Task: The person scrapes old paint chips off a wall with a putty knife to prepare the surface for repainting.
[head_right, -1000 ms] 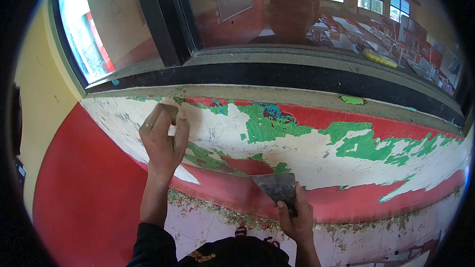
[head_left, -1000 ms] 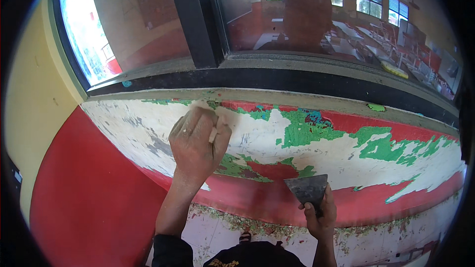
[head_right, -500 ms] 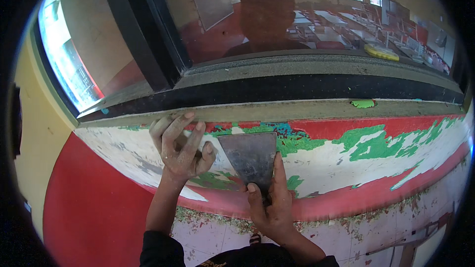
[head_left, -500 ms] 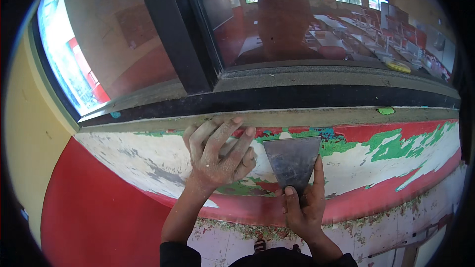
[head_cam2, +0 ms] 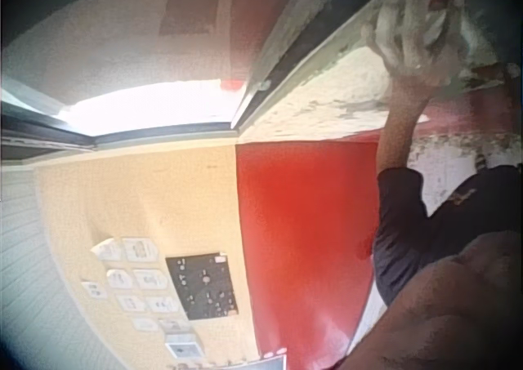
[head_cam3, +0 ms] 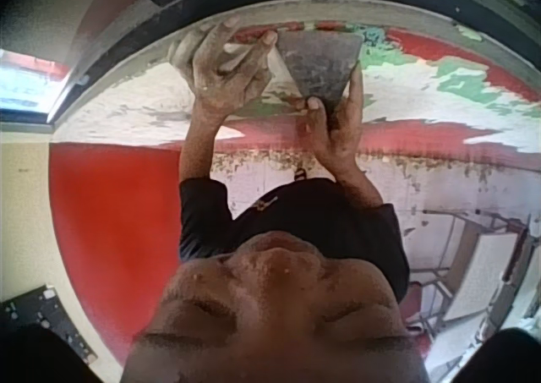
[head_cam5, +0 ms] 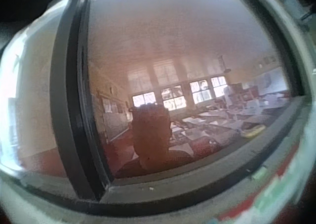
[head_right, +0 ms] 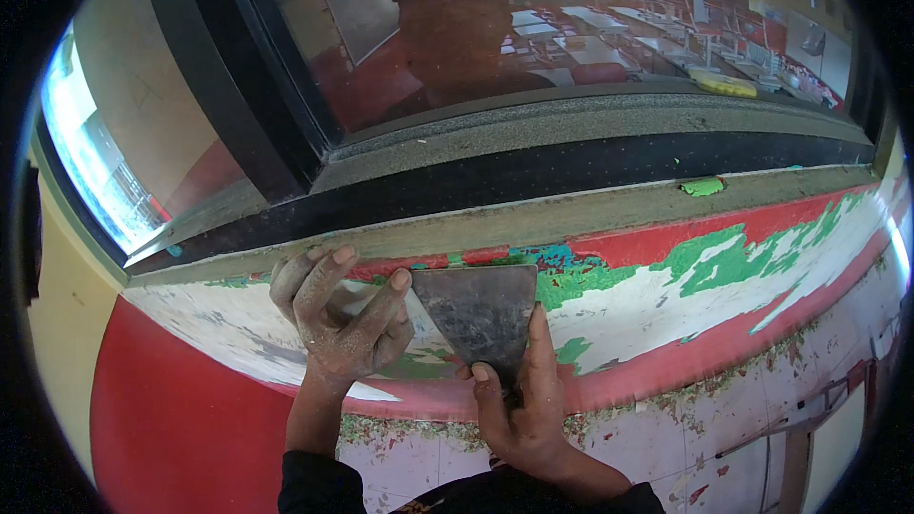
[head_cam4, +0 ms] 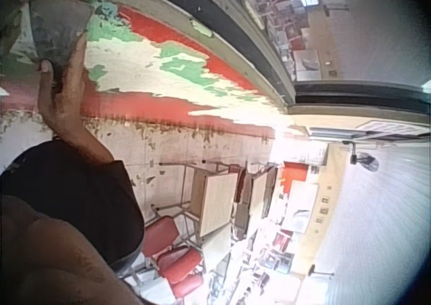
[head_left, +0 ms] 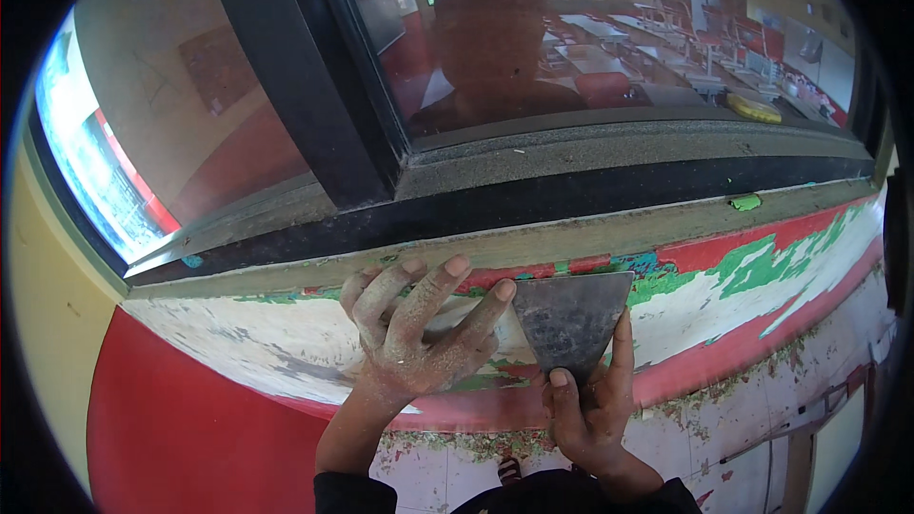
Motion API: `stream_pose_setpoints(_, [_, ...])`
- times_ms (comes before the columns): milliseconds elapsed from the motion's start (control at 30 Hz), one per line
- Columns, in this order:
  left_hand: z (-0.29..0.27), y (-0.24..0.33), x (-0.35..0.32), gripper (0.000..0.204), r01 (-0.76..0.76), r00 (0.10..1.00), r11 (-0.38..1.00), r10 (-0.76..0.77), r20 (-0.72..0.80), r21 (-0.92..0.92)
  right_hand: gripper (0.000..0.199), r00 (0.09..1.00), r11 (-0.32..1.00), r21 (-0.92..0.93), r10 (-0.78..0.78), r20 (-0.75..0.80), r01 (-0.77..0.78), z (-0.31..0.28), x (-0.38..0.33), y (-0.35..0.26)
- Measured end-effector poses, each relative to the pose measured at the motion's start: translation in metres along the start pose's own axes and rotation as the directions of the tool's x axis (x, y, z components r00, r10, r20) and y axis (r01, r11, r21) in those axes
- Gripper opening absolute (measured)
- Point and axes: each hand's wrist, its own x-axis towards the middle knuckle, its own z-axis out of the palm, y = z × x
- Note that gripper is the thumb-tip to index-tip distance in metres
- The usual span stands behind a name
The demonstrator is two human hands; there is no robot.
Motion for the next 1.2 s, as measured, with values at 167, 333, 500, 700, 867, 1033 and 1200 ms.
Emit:
stream_pose_setpoints(167, [-0.001,0.001,0.001,0.025,0.006,1.000,1.000,-0.006,-0.013,0.001,0.069,0.991,0.989,-0.071,-0.131,-0.008,0.130,0.000,0.001,0.005])
stream_pose_setpoints(333, [-0.001,0.000,0.000,0.026,0.013,1.000,1.000,-0.013,-0.017,-0.024,0.067,0.989,0.984,-0.107,-0.148,-0.013,0.146,0.000,0.002,0.002])
stream_pose_setpoints(500, [-0.003,-0.003,-0.002,0.029,0.009,1.000,0.998,-0.010,-0.021,-0.063,0.067,0.974,0.930,-0.295,-0.224,0.027,0.221,-0.001,0.000,0.005])
stream_pose_setpoints(700, [-0.003,-0.003,0.000,0.027,0.051,0.997,0.984,-0.059,-0.042,-0.170,0.069,0.982,0.960,-0.213,-0.187,0.005,0.183,-0.006,-0.005,0.007])
stream_pose_setpoints(867, [-0.002,0.000,0.007,0.023,0.152,0.982,0.955,-0.176,-0.075,-0.257,0.070,0.990,0.984,-0.122,-0.138,-0.036,0.133,-0.004,-0.003,-0.003])
stream_pose_setpoints(1033, [-0.005,0.012,0.022,0.030,0.198,0.979,0.961,-0.203,-0.004,-0.190,0.072,0.991,0.984,-0.118,-0.135,-0.025,0.132,-0.012,-0.004,0.000])
stream_pose_setpoints(1200, [-0.012,0.024,0.033,0.026,0.221,0.974,0.970,-0.225,-0.024,-0.097,0.075,0.979,0.981,-0.132,-0.159,-0.130,0.142,-0.020,0.010,-0.017])
